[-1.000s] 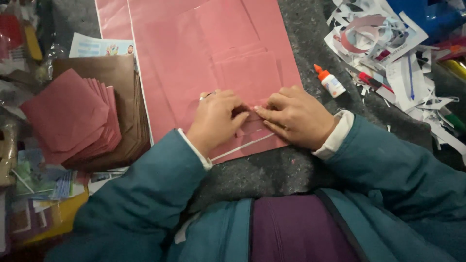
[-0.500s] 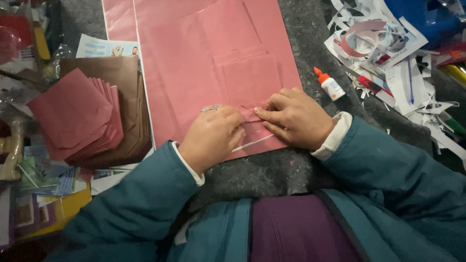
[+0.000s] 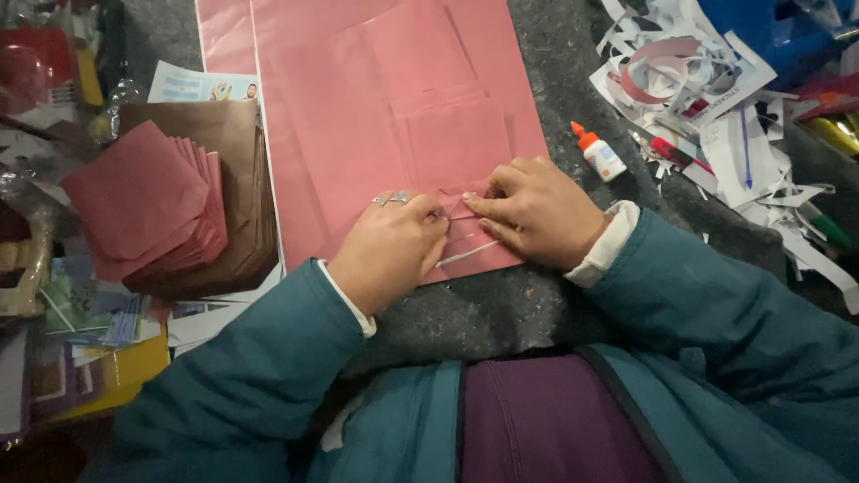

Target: Folding and gluing paper bags at a workstation.

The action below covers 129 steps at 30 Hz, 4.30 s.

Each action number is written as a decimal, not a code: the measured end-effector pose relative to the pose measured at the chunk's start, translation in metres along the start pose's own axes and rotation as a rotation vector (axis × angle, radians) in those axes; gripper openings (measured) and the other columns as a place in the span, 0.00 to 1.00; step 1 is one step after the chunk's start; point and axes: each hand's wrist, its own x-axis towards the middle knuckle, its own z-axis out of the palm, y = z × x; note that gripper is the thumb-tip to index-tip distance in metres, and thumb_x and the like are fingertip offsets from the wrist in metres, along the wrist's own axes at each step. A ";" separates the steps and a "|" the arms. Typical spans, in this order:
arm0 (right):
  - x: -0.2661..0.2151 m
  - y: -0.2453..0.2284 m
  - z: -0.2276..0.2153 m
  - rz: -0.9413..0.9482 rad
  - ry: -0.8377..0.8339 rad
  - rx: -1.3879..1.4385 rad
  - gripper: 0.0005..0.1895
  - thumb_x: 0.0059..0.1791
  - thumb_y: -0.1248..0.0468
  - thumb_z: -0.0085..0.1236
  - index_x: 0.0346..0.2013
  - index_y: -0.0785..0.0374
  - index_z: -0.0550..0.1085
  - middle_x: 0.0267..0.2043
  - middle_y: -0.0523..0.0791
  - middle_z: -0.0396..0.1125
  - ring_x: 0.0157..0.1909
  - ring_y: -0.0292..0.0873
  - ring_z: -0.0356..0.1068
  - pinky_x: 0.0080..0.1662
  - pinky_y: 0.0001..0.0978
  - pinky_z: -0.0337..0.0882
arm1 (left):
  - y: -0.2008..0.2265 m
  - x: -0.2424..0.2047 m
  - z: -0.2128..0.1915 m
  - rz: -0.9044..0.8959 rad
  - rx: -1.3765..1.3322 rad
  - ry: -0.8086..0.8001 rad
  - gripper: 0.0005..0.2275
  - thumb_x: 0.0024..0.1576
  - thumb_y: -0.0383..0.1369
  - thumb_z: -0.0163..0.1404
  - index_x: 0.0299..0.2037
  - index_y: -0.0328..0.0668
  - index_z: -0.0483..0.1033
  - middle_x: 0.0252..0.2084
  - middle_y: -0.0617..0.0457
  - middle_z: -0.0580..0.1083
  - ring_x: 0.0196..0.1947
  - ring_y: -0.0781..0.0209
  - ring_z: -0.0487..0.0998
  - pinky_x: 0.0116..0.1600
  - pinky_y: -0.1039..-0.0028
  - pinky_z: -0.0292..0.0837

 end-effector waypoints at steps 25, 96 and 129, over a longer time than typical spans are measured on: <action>-0.027 0.036 -0.007 0.464 0.511 0.859 0.23 0.63 0.55 0.39 0.59 0.70 0.73 0.42 0.42 0.69 0.45 0.34 0.65 0.52 0.27 0.68 | 0.014 0.113 0.054 -0.389 -0.029 -0.092 0.47 0.54 0.60 0.51 0.73 0.30 0.46 0.77 0.32 0.43 0.78 0.34 0.37 0.75 0.40 0.30; -0.014 0.042 0.003 0.040 -0.081 0.277 0.09 0.53 0.62 0.58 0.44 0.62 0.79 0.54 0.47 0.75 0.64 0.49 0.70 0.68 0.48 0.63 | 0.001 -0.001 -0.013 -0.204 -0.197 0.004 0.10 0.53 0.39 0.57 0.34 0.40 0.80 0.35 0.48 0.77 0.37 0.46 0.79 0.42 0.59 0.74; 0.006 0.044 0.019 0.371 -0.004 -0.061 0.19 0.49 0.51 0.62 0.23 0.63 0.76 0.30 0.50 0.71 0.38 0.58 0.69 0.42 0.51 0.66 | -0.031 0.009 0.042 -0.469 -0.348 0.288 0.17 0.59 0.33 0.54 0.55 0.33 0.69 0.33 0.44 0.77 0.38 0.42 0.79 0.45 0.56 0.72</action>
